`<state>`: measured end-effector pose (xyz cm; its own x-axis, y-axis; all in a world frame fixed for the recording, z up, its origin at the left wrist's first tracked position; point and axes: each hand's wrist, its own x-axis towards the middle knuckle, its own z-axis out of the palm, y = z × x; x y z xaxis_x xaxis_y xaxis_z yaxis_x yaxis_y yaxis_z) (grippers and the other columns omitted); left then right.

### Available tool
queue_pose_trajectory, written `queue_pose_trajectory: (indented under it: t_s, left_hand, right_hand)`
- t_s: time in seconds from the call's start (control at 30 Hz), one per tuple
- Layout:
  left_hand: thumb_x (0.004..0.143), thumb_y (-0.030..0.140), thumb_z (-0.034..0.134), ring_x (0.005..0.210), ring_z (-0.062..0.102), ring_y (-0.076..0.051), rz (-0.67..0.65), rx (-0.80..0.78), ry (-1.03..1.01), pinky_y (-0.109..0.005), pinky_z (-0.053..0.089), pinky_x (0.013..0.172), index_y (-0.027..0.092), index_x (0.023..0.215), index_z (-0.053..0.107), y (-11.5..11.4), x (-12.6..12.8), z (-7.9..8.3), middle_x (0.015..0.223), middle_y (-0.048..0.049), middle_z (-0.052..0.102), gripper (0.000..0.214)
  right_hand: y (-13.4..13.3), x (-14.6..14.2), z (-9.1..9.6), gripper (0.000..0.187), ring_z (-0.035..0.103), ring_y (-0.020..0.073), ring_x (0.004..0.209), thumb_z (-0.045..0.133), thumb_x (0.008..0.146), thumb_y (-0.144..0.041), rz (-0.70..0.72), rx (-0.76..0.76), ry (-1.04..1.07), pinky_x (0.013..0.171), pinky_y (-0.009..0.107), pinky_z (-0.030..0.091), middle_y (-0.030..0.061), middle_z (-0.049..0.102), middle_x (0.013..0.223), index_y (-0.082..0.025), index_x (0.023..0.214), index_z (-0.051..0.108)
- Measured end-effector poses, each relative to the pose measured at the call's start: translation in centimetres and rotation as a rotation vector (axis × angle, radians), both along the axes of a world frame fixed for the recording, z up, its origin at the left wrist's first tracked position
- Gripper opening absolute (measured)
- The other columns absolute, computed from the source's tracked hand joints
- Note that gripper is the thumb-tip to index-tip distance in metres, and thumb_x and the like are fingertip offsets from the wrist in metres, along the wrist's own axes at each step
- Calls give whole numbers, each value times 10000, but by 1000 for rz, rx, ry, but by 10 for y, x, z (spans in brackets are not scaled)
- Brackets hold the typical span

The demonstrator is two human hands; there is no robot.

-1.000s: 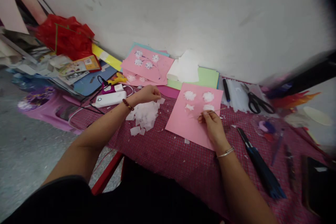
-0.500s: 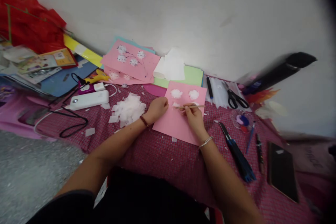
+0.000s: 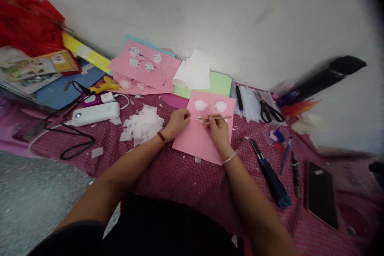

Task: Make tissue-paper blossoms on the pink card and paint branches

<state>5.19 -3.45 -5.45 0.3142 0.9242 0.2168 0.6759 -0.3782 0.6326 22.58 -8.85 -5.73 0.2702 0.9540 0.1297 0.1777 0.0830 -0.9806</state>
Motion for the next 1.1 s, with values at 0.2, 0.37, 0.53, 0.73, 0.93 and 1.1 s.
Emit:
queue_pose_trajectory:
  t_s: [0.2,0.37,0.53,0.73,0.93,1.1]
  left_hand:
    - [762,97,562,748,556,-152,-77,99,-30,-271,433,711,152,661,641,-4,6,-6,753,-33,621,139]
    - [792,116,567,755,562,-157,-144,100,-26,-280,437,717,155,680,664,-7,2,-10,739,-34,637,153]
    - [787,111,558,756,557,-160,-159,114,-4,-288,430,728,153,683,655,-12,1,-9,741,-38,638,148]
    - [754,148,559,599,514,-119,115,-32,-209,-245,400,601,153,661,588,-3,2,-13,638,10,593,98]
    - [737,153,585,630,517,-123,151,-12,-272,-244,386,609,149,626,600,0,7,-11,637,9,578,113]
    - [733,103,580,647,511,-128,7,56,-130,-254,381,626,153,561,590,-10,10,-8,638,0,566,180]
  right_hand:
    - [1,0,-3,232,596,161,626,517,838,-417,-18,22,1,620,308,488,40,659,767,-191,860,565]
    - [0,2,-2,205,591,148,612,519,847,-395,2,33,22,613,302,497,26,649,763,-196,866,567]
    - [-1,5,2,215,588,133,612,521,852,-392,27,52,24,614,294,512,24,641,779,-189,902,574]
    - [1,6,3,189,598,132,619,536,849,-376,35,58,53,598,282,517,24,643,780,-193,883,565]
    - [3,5,1,204,592,131,587,545,840,-397,22,35,56,584,286,519,26,652,775,-196,867,568]
    - [1,5,3,204,601,138,610,537,847,-397,21,56,56,592,288,522,27,650,771,-198,884,562]
